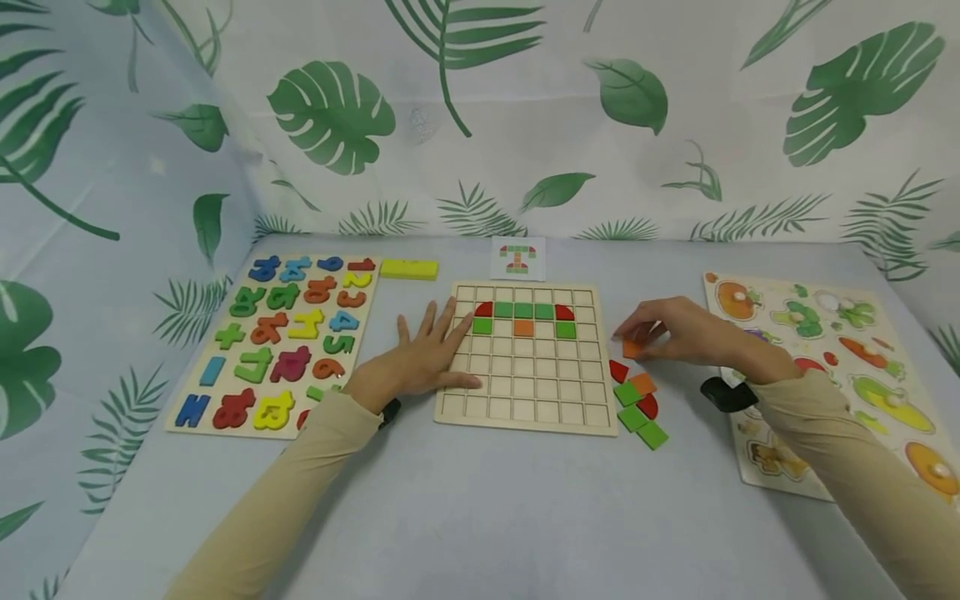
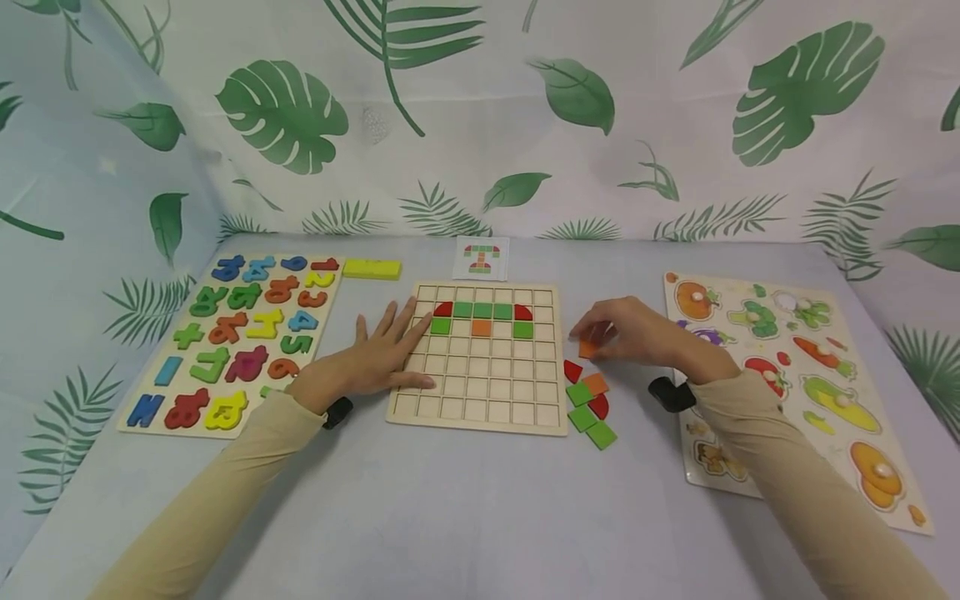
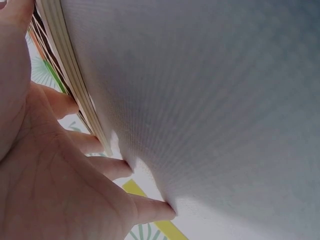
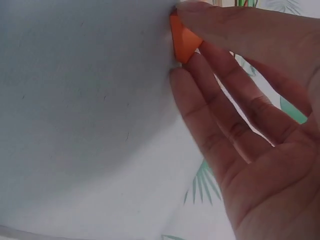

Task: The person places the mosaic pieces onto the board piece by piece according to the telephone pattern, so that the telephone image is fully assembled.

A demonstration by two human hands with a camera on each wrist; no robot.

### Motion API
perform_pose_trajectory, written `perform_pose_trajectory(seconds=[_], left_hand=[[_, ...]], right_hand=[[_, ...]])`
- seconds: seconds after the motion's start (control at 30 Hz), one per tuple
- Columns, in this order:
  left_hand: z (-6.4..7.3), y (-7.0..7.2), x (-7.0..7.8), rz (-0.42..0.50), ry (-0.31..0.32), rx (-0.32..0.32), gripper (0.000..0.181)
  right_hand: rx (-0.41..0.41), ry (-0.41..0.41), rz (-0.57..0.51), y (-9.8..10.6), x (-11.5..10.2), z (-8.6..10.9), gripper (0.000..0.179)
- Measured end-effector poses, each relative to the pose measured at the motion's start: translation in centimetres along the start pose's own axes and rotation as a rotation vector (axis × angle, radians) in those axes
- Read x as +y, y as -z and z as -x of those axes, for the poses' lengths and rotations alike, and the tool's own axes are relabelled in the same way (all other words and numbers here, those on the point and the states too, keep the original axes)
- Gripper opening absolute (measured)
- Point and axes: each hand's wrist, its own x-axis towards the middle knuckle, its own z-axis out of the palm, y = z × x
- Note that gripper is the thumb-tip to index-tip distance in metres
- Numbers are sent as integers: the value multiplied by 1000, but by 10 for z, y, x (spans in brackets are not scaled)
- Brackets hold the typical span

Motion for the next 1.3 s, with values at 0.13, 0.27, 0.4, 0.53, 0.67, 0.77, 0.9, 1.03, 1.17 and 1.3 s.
perform_pose_trajectory(seconds=[0.13, 0.27, 0.4, 0.53, 0.67, 0.77, 0.9, 1.03, 1.17, 1.3], left_hand=[[1, 0, 0, 10, 2, -3, 103], [1, -1, -1, 11, -3, -1, 103], [1, -3, -1, -4, 3, -10, 104], [1, -4, -1, -13, 4, -12, 104], [2, -3, 0, -18, 2, -3, 104], [2, -3, 0, -22, 2, 0, 104], [1, -3, -1, -24, 1, -1, 104], [0, -3, -1, -19, -2, 0, 104], [0, -2, -1, -20, -3, 0, 104], [0, -2, -1, -12, -4, 0, 104]], right_hand=[[3, -24, 6, -1, 2, 0, 30], [-7, -62, 14, -2, 1, -2, 27], [-33, -103, 17, -1, 1, -3, 25], [-37, -129, 14, 0, 1, -3, 22], [-10, -135, -9, 0, 0, -2, 20], [11, -121, -26, 0, 1, -2, 20], [32, -82, -31, 0, 4, -1, 18], [61, -14, -15, -1, 4, -2, 17], [78, 14, 14, -1, 0, -6, 17], [101, 14, 40, 0, -9, -12, 18]])
